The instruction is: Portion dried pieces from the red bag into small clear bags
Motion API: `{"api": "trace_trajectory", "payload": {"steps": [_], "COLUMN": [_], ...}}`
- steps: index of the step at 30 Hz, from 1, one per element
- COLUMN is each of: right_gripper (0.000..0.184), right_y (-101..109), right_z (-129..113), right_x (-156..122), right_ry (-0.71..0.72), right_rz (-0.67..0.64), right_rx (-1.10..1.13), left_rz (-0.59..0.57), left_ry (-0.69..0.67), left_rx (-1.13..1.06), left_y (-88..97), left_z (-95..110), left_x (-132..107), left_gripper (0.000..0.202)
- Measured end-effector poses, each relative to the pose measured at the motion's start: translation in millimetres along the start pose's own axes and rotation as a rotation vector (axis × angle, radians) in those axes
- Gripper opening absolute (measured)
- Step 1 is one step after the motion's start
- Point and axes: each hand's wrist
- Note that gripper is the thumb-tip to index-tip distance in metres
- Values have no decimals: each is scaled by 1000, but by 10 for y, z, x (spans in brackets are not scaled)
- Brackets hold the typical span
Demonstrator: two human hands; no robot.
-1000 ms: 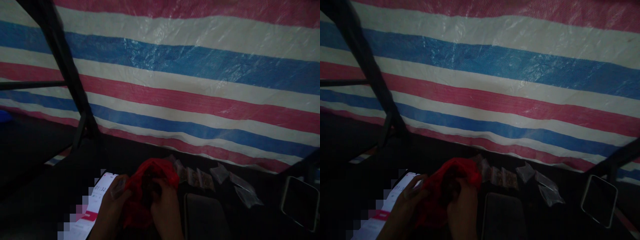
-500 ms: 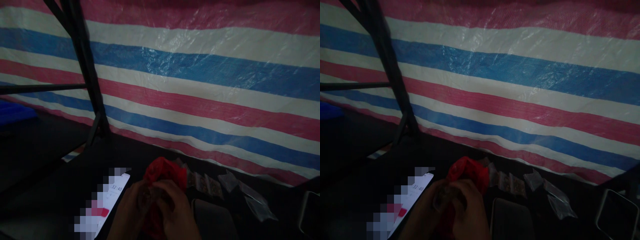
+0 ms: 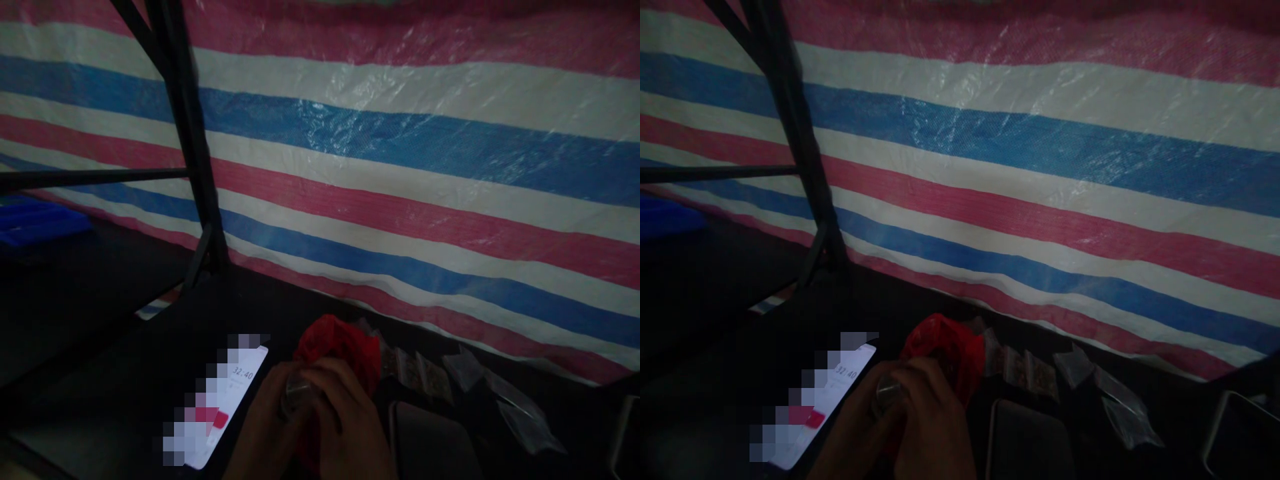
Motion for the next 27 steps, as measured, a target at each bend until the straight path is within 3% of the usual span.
{"api": "trace_trajectory", "payload": {"steps": [3,7,11,17,27], "right_gripper": [48,37,42,43,49], "right_y": [66,230,277,205,178], "right_z": [51,181,340,446,573], "right_x": [-5,-2,-10,3,-18], "right_ry": [-22,-154,-328,-395,-480], "right_rz": [92,249,192,214,173], "right_rx": [-17,-94,-257,-449,-230], "left_rz": [0,120,57,70,145], "left_ry": [-4,40,122,187,245], "left_rx": [25,77,109,131,-27], "left_y": [13,-34,-124,-142,-90], "left_z": [28,28,38,67,48], "left_x": [10,44,113,197,271], "left_gripper": [30,26,26,10,14]}}
Point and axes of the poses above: each hand's wrist, its own x-axis towards the middle knuckle, its own y-axis out of the back of the hand, z = x × y, and after that the axes turned 13 degrees about x, right-handed
